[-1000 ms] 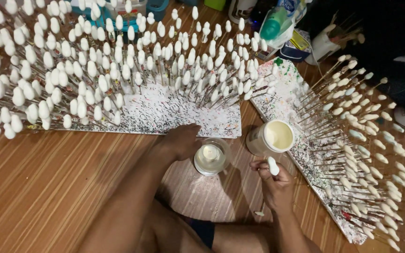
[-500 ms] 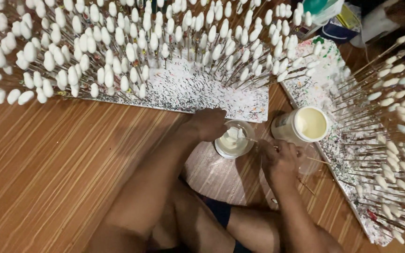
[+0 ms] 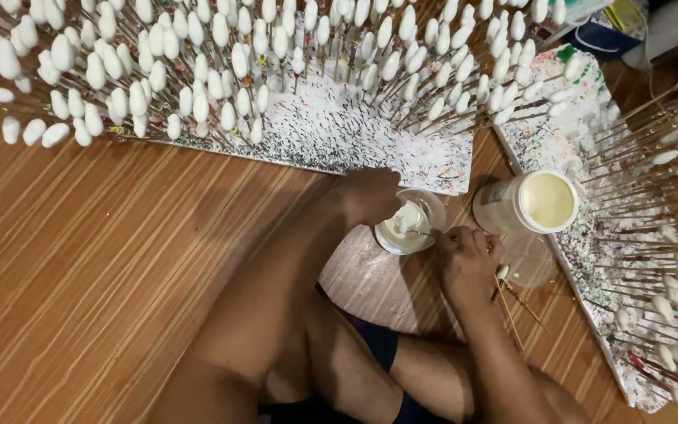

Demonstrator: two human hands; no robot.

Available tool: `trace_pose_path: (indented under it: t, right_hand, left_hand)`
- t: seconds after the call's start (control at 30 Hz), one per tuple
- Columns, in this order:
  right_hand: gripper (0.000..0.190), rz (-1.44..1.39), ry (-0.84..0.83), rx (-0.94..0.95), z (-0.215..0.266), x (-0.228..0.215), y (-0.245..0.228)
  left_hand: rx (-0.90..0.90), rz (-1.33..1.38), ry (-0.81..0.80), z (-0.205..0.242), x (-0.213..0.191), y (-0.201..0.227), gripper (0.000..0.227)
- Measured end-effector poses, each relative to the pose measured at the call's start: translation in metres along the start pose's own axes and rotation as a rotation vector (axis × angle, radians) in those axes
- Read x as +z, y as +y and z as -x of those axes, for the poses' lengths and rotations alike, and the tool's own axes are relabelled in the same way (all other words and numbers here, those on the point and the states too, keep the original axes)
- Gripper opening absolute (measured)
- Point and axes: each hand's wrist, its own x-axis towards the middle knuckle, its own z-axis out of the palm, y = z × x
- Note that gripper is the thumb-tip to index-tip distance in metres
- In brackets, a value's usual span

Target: Coating small white objects attached to sticks by dipping them into a container of white liquid.

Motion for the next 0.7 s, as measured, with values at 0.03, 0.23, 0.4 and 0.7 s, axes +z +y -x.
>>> trace_pose_path:
  t: [0.03,0.23,0.4,0.7]
  right_hand:
    - [0.018,-0.001,-0.003,-0.002,0.002,0.004,0.003]
    - [0.02,0.019,-0.039,-0.004,0.001,0.005,0.002]
    - [0.021,0.004,-0.103,0.006,0.008,0.021,0.01]
    - [0.023,0.017,-0.095,0.013,0.004,0.007,0.003]
  left_hand:
    - [-0.002,0.003,-0.001,-0.003,0.005,-0.003,0.048]
    - [0.003,-0.015,0.013,-0.007,0.013,-0.007,0.049]
    - [0.004,0.016,0.018,-0.006,0.006,-0.005,0.048]
    - [0.01,0.052,0.009,-0.003,0.003,-0.001,0.051]
